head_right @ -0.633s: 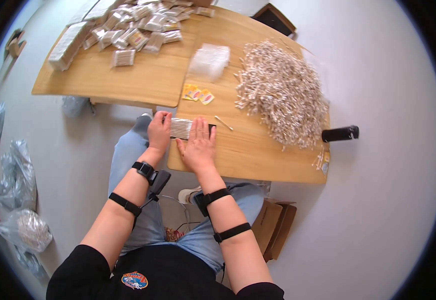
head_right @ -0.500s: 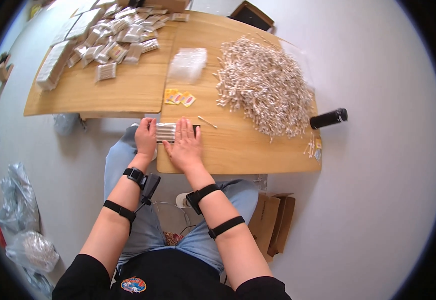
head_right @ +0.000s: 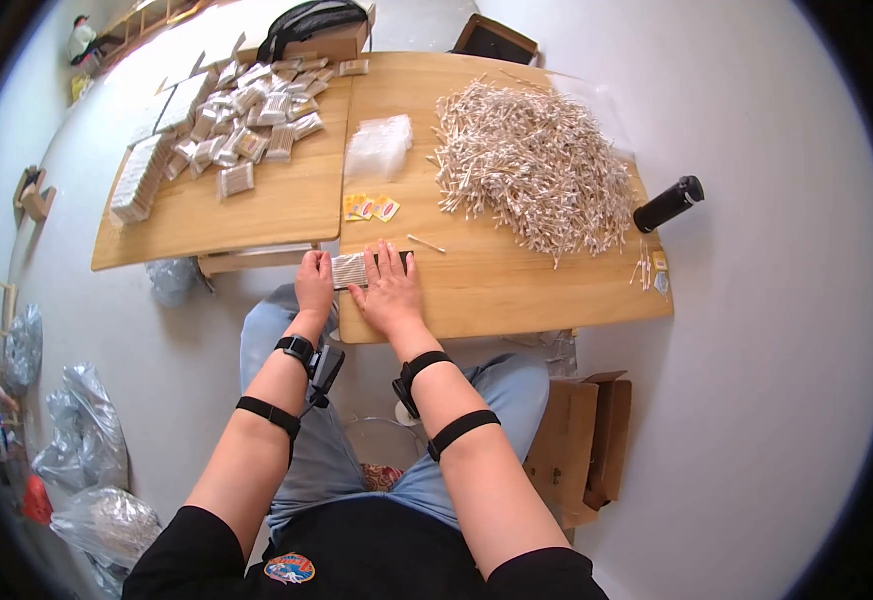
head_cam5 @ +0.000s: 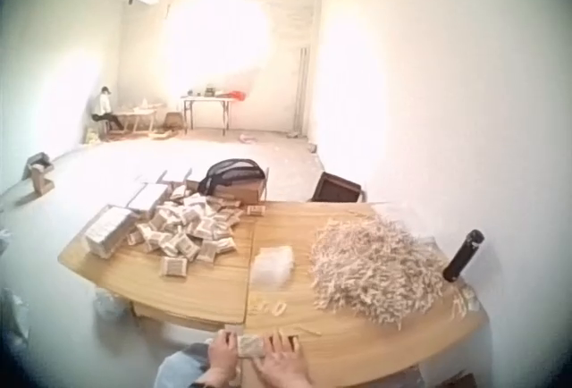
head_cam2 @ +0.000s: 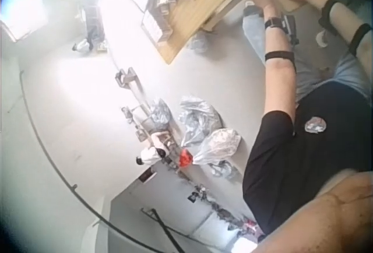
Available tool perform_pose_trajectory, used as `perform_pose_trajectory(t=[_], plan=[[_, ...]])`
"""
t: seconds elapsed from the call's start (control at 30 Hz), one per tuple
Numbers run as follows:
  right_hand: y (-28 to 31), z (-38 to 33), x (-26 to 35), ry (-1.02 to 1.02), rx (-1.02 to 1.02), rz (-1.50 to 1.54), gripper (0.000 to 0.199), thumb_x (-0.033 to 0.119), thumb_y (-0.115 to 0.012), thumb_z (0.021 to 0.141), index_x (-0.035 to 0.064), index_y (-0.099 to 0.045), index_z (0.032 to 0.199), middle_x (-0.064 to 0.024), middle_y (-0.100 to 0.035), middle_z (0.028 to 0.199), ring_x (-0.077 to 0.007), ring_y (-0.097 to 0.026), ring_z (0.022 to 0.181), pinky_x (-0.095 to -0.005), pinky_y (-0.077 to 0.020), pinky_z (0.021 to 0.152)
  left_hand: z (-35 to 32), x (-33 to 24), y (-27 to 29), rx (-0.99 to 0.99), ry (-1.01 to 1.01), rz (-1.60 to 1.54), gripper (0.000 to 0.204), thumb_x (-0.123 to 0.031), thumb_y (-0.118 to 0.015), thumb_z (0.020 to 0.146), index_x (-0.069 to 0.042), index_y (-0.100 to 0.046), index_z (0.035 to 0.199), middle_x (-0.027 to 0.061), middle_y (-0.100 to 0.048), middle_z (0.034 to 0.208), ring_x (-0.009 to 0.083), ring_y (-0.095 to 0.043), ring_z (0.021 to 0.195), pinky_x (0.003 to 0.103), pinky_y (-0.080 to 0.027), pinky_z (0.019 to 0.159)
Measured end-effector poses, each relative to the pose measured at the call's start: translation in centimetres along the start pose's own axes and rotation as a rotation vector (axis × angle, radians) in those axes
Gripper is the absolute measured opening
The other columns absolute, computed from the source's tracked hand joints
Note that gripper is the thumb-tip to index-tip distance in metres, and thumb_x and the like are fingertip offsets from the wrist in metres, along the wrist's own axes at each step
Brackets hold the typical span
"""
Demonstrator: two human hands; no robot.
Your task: Counting and packaging cotton swabs into a small plastic bag.
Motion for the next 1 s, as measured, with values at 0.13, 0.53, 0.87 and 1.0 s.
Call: perform_pose_trajectory(t=[0.13, 0.53, 0.87, 1.0], plan=[[0.5, -0.4, -0.1, 0.015, -0.016, -0.028, 0.072, 0.055, -0.041, 0.098, 0.0074, -0.035, 0.152, -0.0162, -0.029, 0.159, -0.0273, -0.023, 0.148, -0.0499, -0.014, 0.12, 0.2, 0.0, -0.2, 0.004, -0.073, 0.031, 0.022, -0.026, -0.058, 0.097, -0.004, -0.062, 0.095, 0.0182, -0.068, 0.086, 0.0382, -0.065, 0.081, 0.047, -0.051, 0.071], [-0.2, -1.1, -3.0, -0.026, -0.229, 0.285, 0.06, 0.037, -0.044, 0.098, 0.0038, -0.039, 0.147, -0.0186, -0.037, 0.153, -0.0302, -0.031, 0.145, -0.0456, -0.0195, 0.12, -4.0, -8.9, -2.7, 0.041, -0.564, 0.16, 0.025, -0.017, -0.059, 0.093, -0.002, -0.058, 0.113, 0.019, -0.061, 0.12, 0.0383, -0.056, 0.113, 0.048, -0.044, 0.096], [1.5, -6.4, -12.9, -0.19, -0.443, 0.44, 0.05, 0.008, -0.058, 0.086, 0.0014, -0.048, 0.135, -0.0211, -0.052, 0.136, -0.038, -0.048, 0.127, -0.0442, -0.0405, 0.108, -8.4, -11.5, -8.0, 0.337, -0.59, 0.334, 0.047, -0.029, -0.055, 0.096, -0.002, -0.05, 0.135, 0.0189, -0.043, 0.148, 0.034, -0.033, 0.142, 0.047, -0.024, 0.119], [3.8, -5.3, -18.1, -0.263, -0.525, 0.239, 0.062, 0.012, -0.064, 0.084, 0.0066, -0.043, 0.142, -0.0191, -0.04, 0.148, -0.042, -0.041, 0.131, -0.0475, -0.0354, 0.112, -8.2, -11.2, -8.6, 0.312, -0.621, 0.383, 0.047, -0.029, -0.055, 0.095, -0.002, -0.052, 0.134, 0.0186, -0.044, 0.147, 0.0339, -0.035, 0.141, 0.046, -0.025, 0.118]])
Point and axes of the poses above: each hand's wrist, its own z-axis towards the middle knuckle, its own y-axis out of the back of the hand, x = y × z, the point moved 5 cm from there along z, towards the middle knuckle
